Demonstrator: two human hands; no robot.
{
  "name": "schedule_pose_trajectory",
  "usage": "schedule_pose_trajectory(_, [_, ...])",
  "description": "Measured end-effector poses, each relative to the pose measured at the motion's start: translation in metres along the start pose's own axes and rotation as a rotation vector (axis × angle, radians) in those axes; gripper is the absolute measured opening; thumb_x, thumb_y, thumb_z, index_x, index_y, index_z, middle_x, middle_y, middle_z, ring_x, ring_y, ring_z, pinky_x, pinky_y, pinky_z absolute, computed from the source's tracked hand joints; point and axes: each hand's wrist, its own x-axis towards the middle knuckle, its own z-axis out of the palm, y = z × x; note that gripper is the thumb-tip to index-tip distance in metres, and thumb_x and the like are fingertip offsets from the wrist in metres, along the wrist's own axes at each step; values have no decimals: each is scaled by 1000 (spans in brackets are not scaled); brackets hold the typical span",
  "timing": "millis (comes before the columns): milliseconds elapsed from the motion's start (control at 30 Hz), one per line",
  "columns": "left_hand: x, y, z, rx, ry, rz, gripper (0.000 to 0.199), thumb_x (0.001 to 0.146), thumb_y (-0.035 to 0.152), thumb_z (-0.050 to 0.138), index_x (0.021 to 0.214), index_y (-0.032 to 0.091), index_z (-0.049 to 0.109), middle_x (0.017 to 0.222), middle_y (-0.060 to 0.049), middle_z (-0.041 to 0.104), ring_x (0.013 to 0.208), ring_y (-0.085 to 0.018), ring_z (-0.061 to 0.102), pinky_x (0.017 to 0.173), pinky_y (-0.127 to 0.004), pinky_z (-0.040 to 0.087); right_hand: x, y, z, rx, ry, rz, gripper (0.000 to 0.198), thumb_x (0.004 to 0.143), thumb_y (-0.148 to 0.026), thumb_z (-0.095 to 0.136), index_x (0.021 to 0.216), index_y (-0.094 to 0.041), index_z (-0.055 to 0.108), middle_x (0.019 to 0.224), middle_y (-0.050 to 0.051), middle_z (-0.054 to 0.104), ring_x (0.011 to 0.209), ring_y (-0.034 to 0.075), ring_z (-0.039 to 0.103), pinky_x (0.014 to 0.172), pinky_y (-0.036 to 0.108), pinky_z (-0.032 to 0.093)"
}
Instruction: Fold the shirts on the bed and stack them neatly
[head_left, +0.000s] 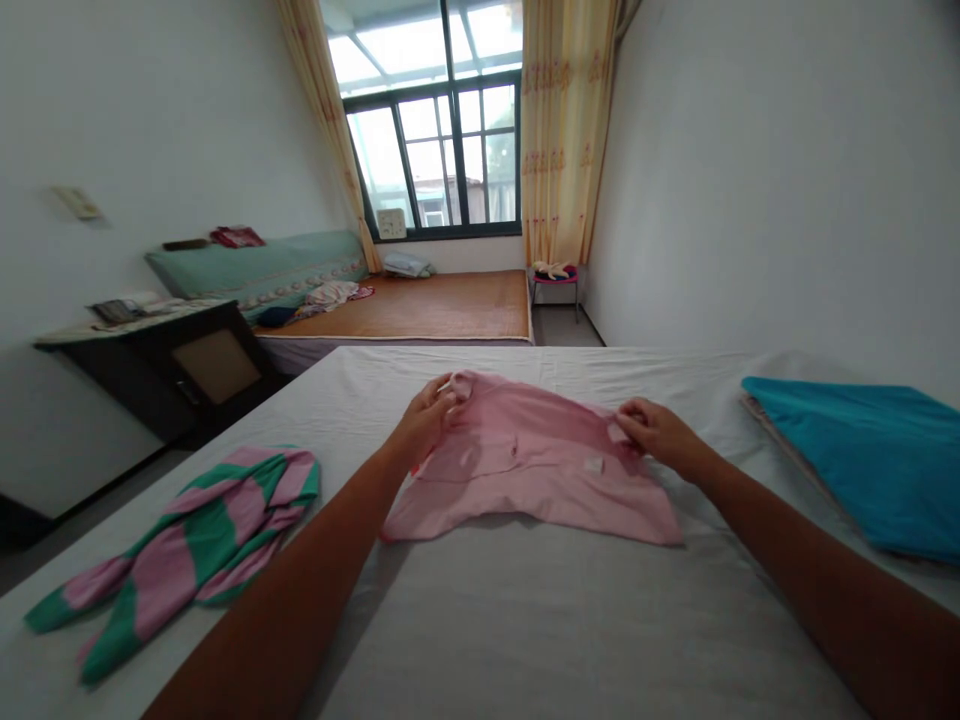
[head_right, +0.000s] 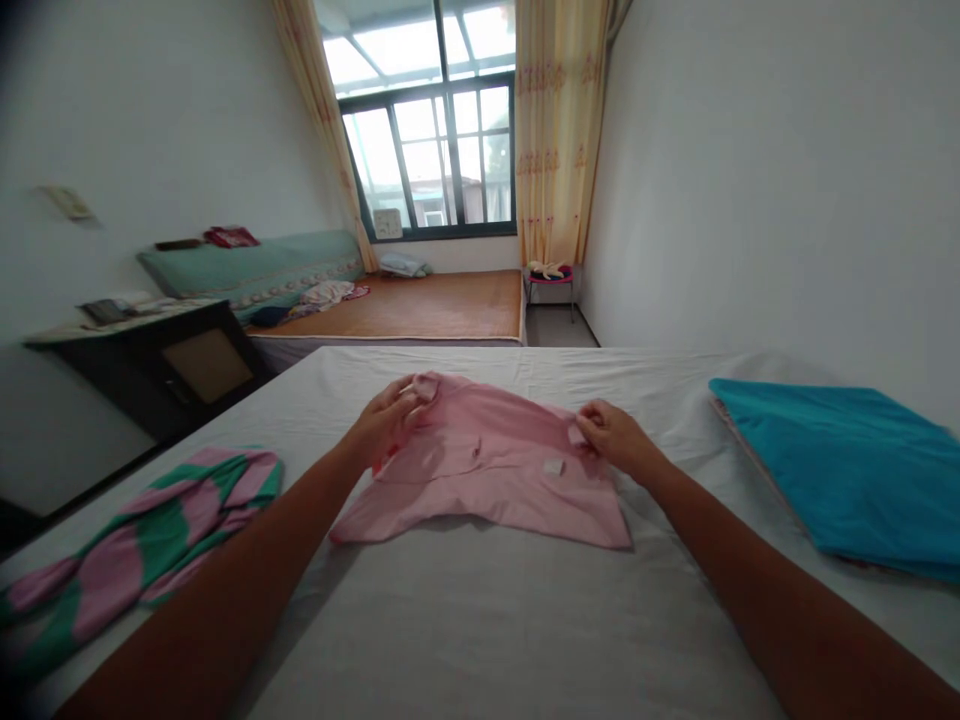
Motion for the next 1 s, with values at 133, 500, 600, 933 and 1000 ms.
schedule_pose_trajectory(133, [1,-2,2,63,-67,128,75,83,43,60,147,27,24,154,-13,27,135,-25,38,106,-41,36,4,2,3,262,190,-84,41,82,-45,54,118,-25,48,125,9,58,112,23,59,85,36,52])
schedule_pose_trajectory(500, [-15,-12,-2,1334,-326,116,39,80,25,56,118,18,61,119,-11,65,108,-24,59,92,-32,45,-18,-12,10,-300,-433,-167,42,71,-34,66,111,-20,63,97,5,70,78,19,63,70,28,47])
schedule_pose_trajectory(600, [-13,4,-6,1411,-340,29,23,79,23,53,94,21,71,92,-6,72,83,-21,64,72,-28,47,-19,-18,3,-293,-547,-139,31,72,-34,65,99,-19,66,83,2,69,72,17,61,63,24,43])
schedule_pose_trajectory(933, [-56,88,13,504,-1317,-95,28,73,40,71,95,22,77,87,-5,74,68,-15,63,58,-19,47,-33,-39,-20,106,-1099,-49,36,75,-49,67,87,-15,63,68,-1,63,58,11,57,53,20,41])
schedule_pose_trajectory(1000, [-62,97,20,386,-1437,-197,36,72,45,73,98,21,77,87,-6,75,68,-16,66,54,-20,48,-37,-46,-29,233,-1286,63,46,76,-58,64,89,-14,63,70,3,67,54,12,59,48,20,42])
